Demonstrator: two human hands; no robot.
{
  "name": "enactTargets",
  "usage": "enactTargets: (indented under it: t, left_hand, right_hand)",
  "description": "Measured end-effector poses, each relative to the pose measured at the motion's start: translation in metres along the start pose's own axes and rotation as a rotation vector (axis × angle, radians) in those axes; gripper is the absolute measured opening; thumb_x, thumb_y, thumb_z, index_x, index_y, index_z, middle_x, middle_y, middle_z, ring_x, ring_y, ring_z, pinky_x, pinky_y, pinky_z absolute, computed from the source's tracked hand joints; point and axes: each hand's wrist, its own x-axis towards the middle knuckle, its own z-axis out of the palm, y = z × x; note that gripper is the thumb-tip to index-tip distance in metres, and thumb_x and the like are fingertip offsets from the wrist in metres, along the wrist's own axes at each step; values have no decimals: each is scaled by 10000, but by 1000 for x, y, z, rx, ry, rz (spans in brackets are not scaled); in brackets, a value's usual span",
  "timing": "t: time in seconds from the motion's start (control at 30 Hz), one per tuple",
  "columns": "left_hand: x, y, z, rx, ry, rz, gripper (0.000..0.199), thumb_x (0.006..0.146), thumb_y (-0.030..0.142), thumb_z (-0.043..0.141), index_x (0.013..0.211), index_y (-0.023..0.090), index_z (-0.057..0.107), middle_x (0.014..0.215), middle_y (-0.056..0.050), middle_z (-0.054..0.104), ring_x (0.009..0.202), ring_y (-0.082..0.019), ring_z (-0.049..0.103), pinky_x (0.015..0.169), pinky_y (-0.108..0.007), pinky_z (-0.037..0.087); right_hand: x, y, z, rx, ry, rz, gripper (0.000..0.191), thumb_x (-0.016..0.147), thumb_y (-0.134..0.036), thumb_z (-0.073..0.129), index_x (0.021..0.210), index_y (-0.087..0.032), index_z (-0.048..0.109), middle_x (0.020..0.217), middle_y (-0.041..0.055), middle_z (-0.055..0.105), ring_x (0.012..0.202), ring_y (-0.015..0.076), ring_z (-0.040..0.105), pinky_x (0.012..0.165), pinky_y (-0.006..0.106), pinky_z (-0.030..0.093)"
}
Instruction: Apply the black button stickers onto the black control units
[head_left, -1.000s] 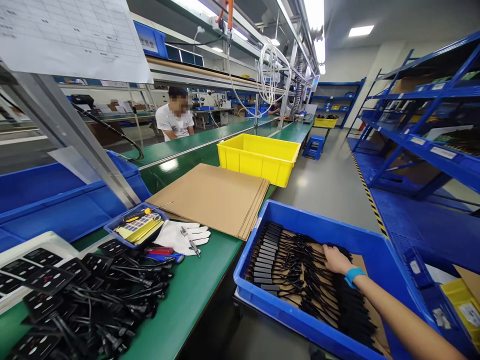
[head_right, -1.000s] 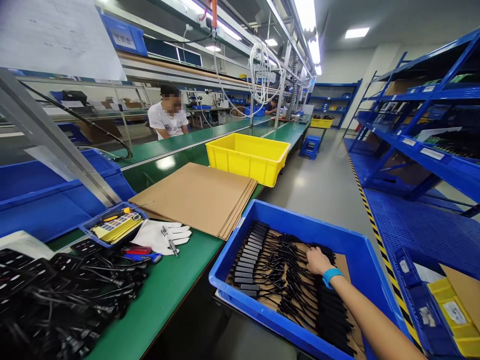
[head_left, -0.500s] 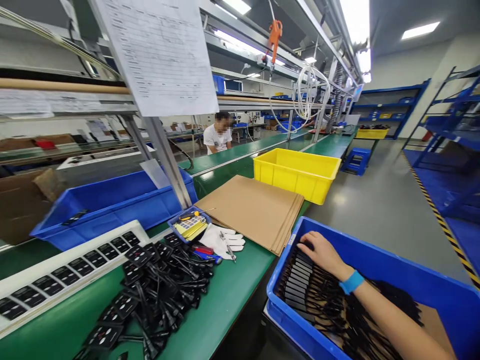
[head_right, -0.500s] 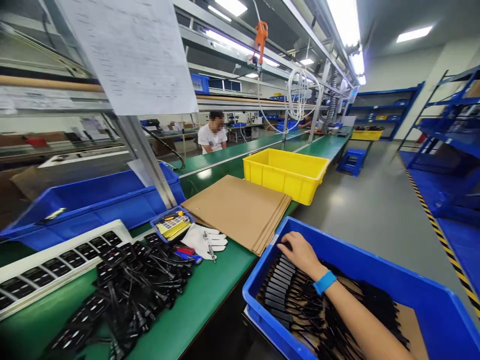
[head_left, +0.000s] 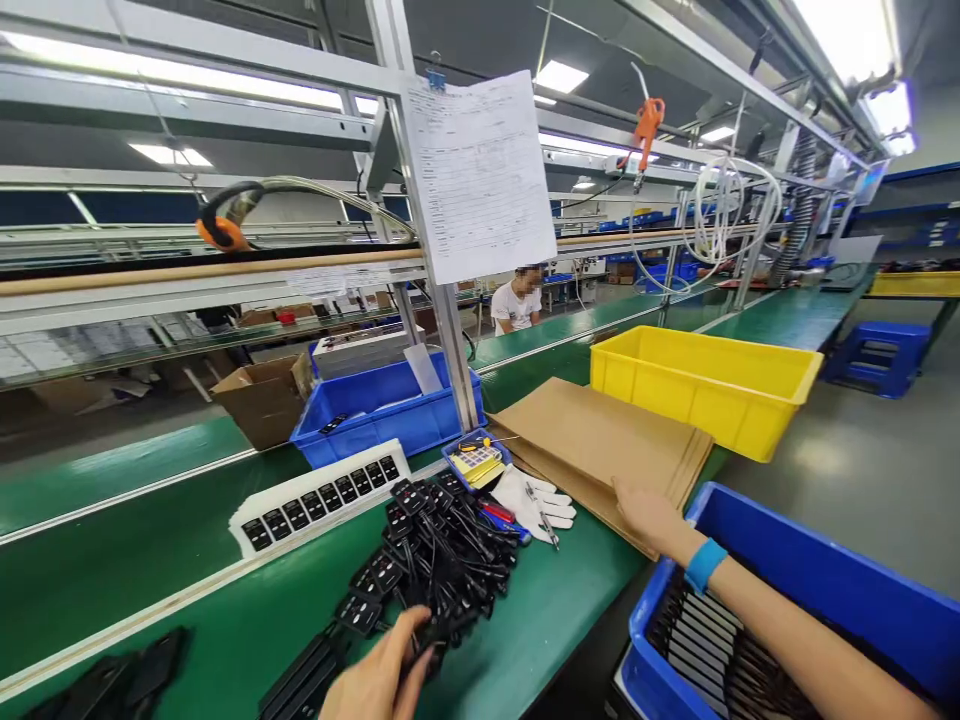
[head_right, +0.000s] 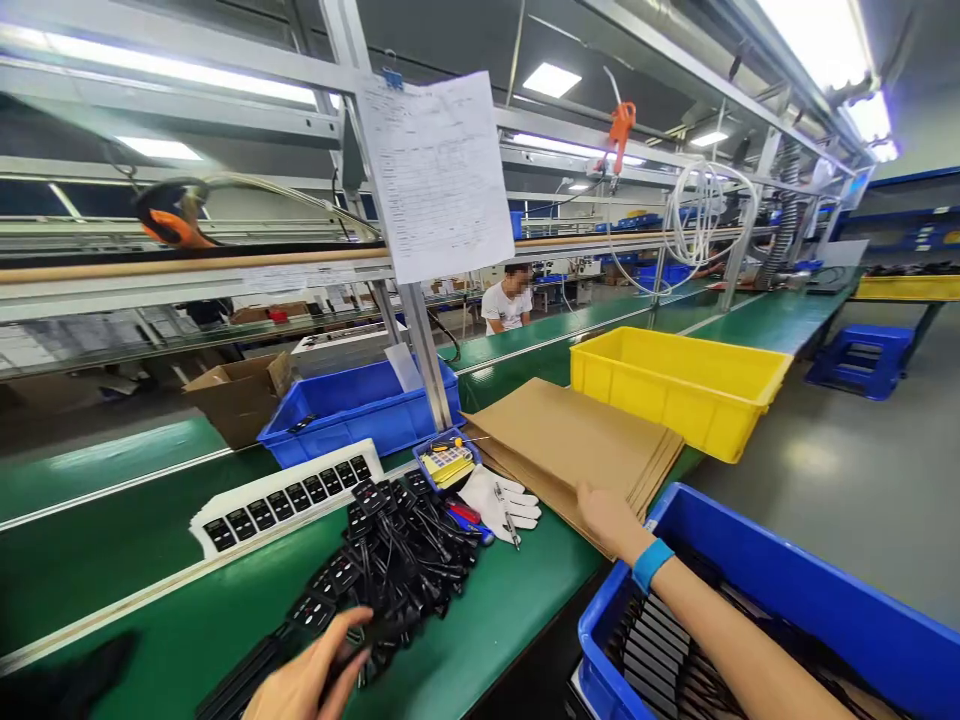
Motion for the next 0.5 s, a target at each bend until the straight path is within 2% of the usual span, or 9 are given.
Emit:
enactTargets:
  t: [0.03,0.1,0.17,0.23,0.3,0.4,0.5]
  left_hand:
    - [10,-6,-6,126,43,46,317,926,364,375,1168,251,546,905,-30,716,693,-167,694,557,-203,528]
    - [27,-18,-12,365,76,83,364,932,376,373,1205,211,549,947,-72,696,763,-211,683,586,-261,537]
    - [35,-30,-12,502,74,105,455,885,436,471,1253,176,534,999,-111,668,871,-264,650,698,-350,543]
    - [35,-39,-6,543,86,127,568,820,473,573,1291,162,508,1105,-145,629,981,-299,605,813,-425,515]
    - [30,-46,2,546,121,144,601,795,471,616,1301,170,497,1186,-158,591,1047,-312,575,882,-466,483]
    - [23,-46,9,535,170,176,533,821,436,599,1282,185,505,1216,-154,573,1097,-315,557,940,-507,447]
    - [20,-36,8,500,180,189,446,859,376,550,1266,198,509,1241,-143,561,1132,-304,544,968,-503,441]
  right_hand:
    - [4,7,-5,42,-7,19,348,932,-220,477,1251,-80,489,970,128,676,913,255,640,859,449,452]
    - [13,22,-14,144,-30,46,310,955,-331,441,1137,-117,571,994,96,669,936,231,630,874,421,451]
    - [17,36,-22,264,-76,75,379,958,-391,371,1016,-120,629,966,105,683,929,240,637,826,373,475]
    - [16,47,-26,387,-139,105,465,952,-425,291,961,-131,652,918,113,702,905,245,656,751,325,501]
    - [13,54,-27,494,-200,128,515,937,-470,246,943,-155,654,896,112,711,902,232,668,710,290,513]
    - [8,55,-27,589,-254,142,538,896,-549,253,885,-183,647,895,116,708,933,222,661,710,269,515]
    - [11,51,-31,599,-273,136,530,849,-604,291,789,-196,624,831,109,691,848,221,658,685,274,512]
